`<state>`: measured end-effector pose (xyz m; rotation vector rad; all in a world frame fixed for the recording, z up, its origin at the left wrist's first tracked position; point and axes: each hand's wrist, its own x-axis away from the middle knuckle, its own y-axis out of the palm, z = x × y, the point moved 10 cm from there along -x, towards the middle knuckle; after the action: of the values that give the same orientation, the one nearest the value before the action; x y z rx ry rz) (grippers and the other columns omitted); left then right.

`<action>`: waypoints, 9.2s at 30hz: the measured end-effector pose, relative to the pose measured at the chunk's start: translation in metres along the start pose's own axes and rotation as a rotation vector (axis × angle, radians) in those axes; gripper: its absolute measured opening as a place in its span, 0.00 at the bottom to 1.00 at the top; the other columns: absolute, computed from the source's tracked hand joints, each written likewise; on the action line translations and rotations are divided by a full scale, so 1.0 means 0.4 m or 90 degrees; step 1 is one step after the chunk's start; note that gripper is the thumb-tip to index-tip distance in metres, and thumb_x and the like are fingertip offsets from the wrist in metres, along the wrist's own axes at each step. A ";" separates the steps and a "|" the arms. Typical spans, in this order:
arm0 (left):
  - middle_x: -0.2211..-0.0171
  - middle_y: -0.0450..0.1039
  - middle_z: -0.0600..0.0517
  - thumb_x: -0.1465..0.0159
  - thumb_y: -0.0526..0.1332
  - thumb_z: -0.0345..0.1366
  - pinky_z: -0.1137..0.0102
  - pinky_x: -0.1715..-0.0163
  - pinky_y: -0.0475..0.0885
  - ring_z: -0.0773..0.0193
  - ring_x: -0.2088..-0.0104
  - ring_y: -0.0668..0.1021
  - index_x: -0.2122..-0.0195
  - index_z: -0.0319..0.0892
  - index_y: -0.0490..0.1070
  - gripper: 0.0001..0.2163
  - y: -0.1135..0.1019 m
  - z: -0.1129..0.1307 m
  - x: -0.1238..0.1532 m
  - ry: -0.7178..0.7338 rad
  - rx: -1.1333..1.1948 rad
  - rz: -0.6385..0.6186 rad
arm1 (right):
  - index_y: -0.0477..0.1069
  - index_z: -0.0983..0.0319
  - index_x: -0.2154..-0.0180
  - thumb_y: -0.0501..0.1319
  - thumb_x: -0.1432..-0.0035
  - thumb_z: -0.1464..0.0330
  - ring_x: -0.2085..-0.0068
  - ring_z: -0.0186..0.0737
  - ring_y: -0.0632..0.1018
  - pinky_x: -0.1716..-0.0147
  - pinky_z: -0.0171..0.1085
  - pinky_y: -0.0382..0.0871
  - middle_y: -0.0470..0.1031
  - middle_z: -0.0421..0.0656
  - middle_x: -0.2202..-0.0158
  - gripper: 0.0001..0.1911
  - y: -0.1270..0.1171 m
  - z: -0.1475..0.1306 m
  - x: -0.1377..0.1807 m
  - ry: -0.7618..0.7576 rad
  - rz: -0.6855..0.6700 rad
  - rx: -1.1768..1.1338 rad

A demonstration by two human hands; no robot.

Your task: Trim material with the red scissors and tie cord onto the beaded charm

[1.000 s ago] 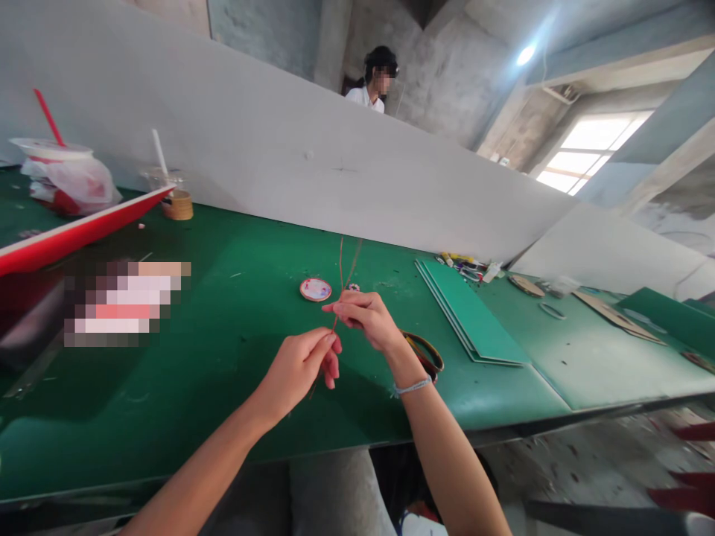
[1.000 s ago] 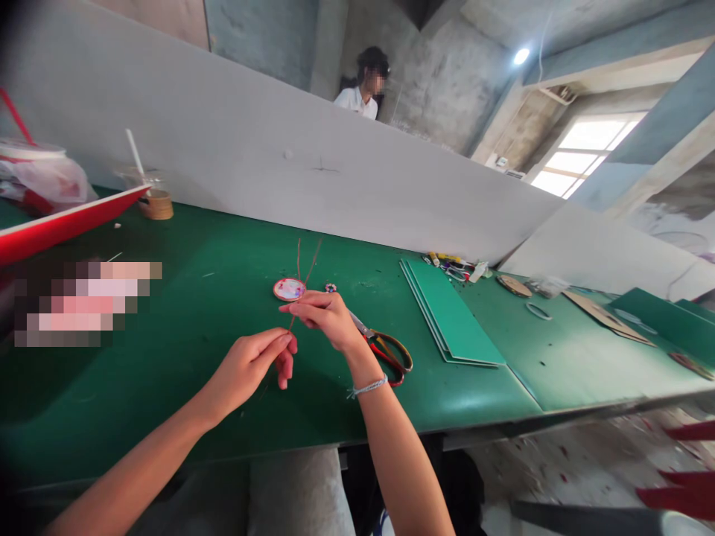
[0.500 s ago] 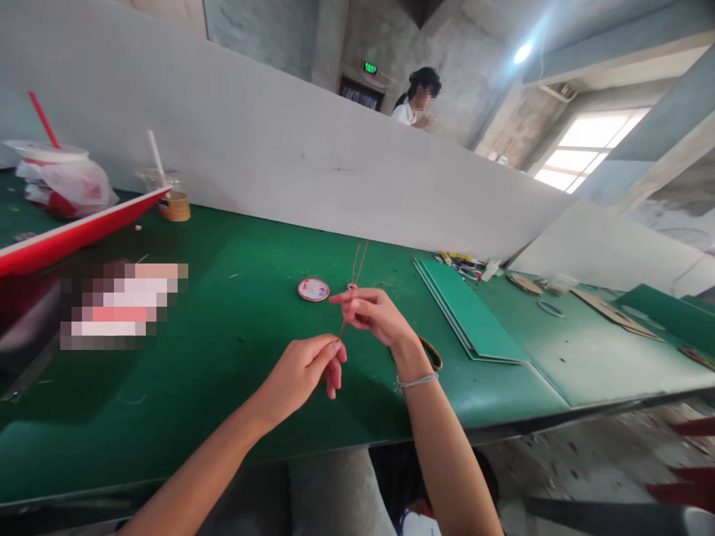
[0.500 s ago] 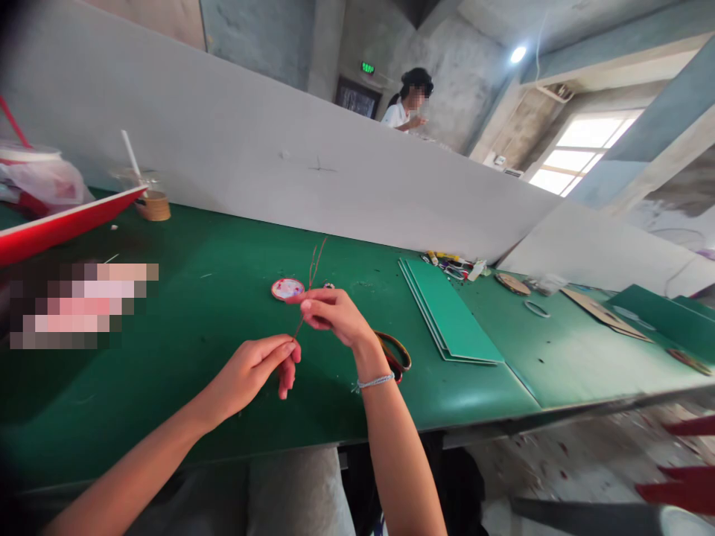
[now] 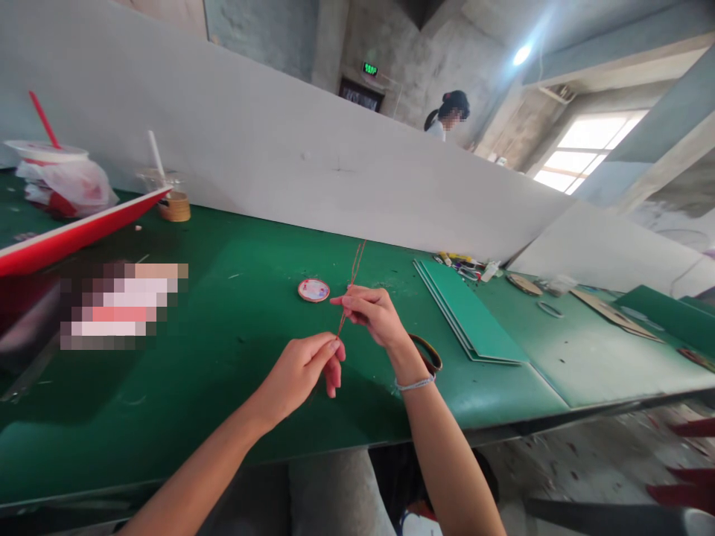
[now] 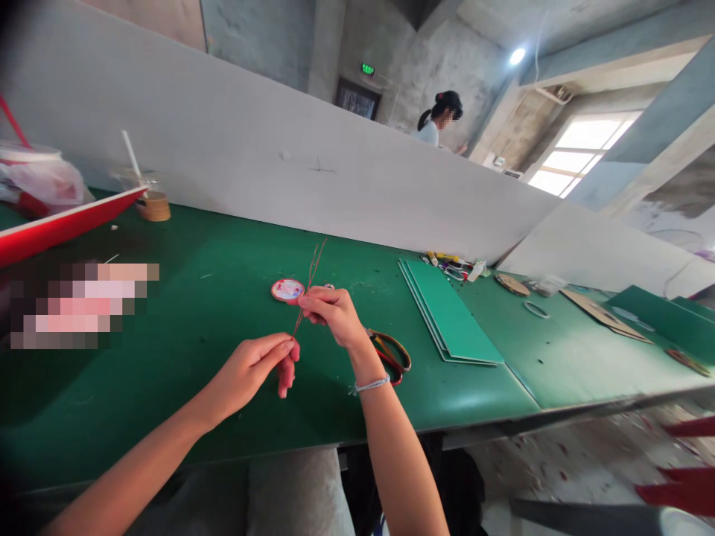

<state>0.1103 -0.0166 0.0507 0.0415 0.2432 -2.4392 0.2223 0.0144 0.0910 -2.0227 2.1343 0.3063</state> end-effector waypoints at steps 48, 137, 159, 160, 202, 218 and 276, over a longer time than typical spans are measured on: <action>0.70 0.79 0.49 0.35 0.57 0.45 0.64 0.65 0.76 0.59 0.72 0.82 0.64 0.40 0.71 0.12 -0.070 -0.006 -0.007 -0.004 0.100 0.171 | 0.79 0.64 0.73 0.68 0.50 0.62 0.78 0.28 0.67 0.80 0.31 0.55 0.72 0.38 0.80 0.10 0.042 0.040 0.022 0.132 -0.069 0.081; 0.73 0.81 0.52 0.36 0.60 0.41 0.69 0.67 0.75 0.61 0.73 0.82 0.67 0.41 0.77 0.11 -0.062 0.032 -0.001 0.055 0.051 0.129 | 0.71 0.64 0.82 0.68 0.50 0.65 0.82 0.26 0.58 0.80 0.34 0.49 0.59 0.33 0.87 0.14 0.082 0.071 0.028 0.167 -0.066 -0.119; 0.76 0.78 0.52 0.38 0.64 0.41 0.69 0.69 0.74 0.64 0.76 0.80 0.68 0.39 0.77 0.10 -0.066 -0.005 0.003 -0.037 0.283 0.126 | 0.75 0.55 0.48 0.62 0.41 0.70 0.53 0.42 0.74 0.61 0.40 0.72 0.74 0.47 0.52 0.18 0.004 -0.129 0.047 -0.297 0.147 0.422; 0.77 0.78 0.52 0.38 0.64 0.41 0.69 0.69 0.74 0.64 0.76 0.79 0.68 0.39 0.77 0.10 -0.066 -0.005 0.002 -0.040 0.294 0.124 | 0.74 0.53 0.47 0.62 0.40 0.71 0.47 0.44 0.72 0.54 0.44 0.72 0.72 0.46 0.48 0.20 0.032 -0.137 0.054 -0.347 0.104 0.476; 0.73 0.74 0.54 0.40 0.65 0.39 0.71 0.64 0.69 0.66 0.68 0.75 0.69 0.42 0.78 0.06 -0.131 0.004 0.005 0.039 0.238 0.258 | 0.72 0.62 0.74 0.52 0.37 0.72 0.75 0.30 0.72 0.71 0.30 0.65 0.74 0.38 0.78 0.15 0.109 0.011 0.031 -0.023 -0.136 0.297; 0.60 0.80 0.45 0.46 0.69 0.41 0.68 0.82 0.75 0.61 0.73 0.78 0.69 0.39 0.78 0.10 -0.135 0.002 0.010 0.032 0.416 0.296 | 0.69 0.64 0.73 0.60 0.40 0.55 0.78 0.32 0.76 0.77 0.31 0.66 0.75 0.40 0.80 0.19 0.210 0.108 0.050 0.174 -0.222 0.036; 0.52 0.79 0.45 0.45 0.67 0.36 0.70 0.56 0.72 0.57 0.52 0.77 0.73 0.40 0.81 0.05 -0.165 -0.027 0.006 0.020 0.358 0.336 | 0.71 0.63 0.71 0.50 0.38 0.75 0.77 0.30 0.72 0.71 0.31 0.64 0.72 0.37 0.81 0.14 0.139 0.063 0.036 0.060 -0.095 0.276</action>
<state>0.0659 0.0336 0.0508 0.3463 -0.4007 -1.9081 0.1658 0.0104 0.0643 -1.9483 1.8777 -0.2566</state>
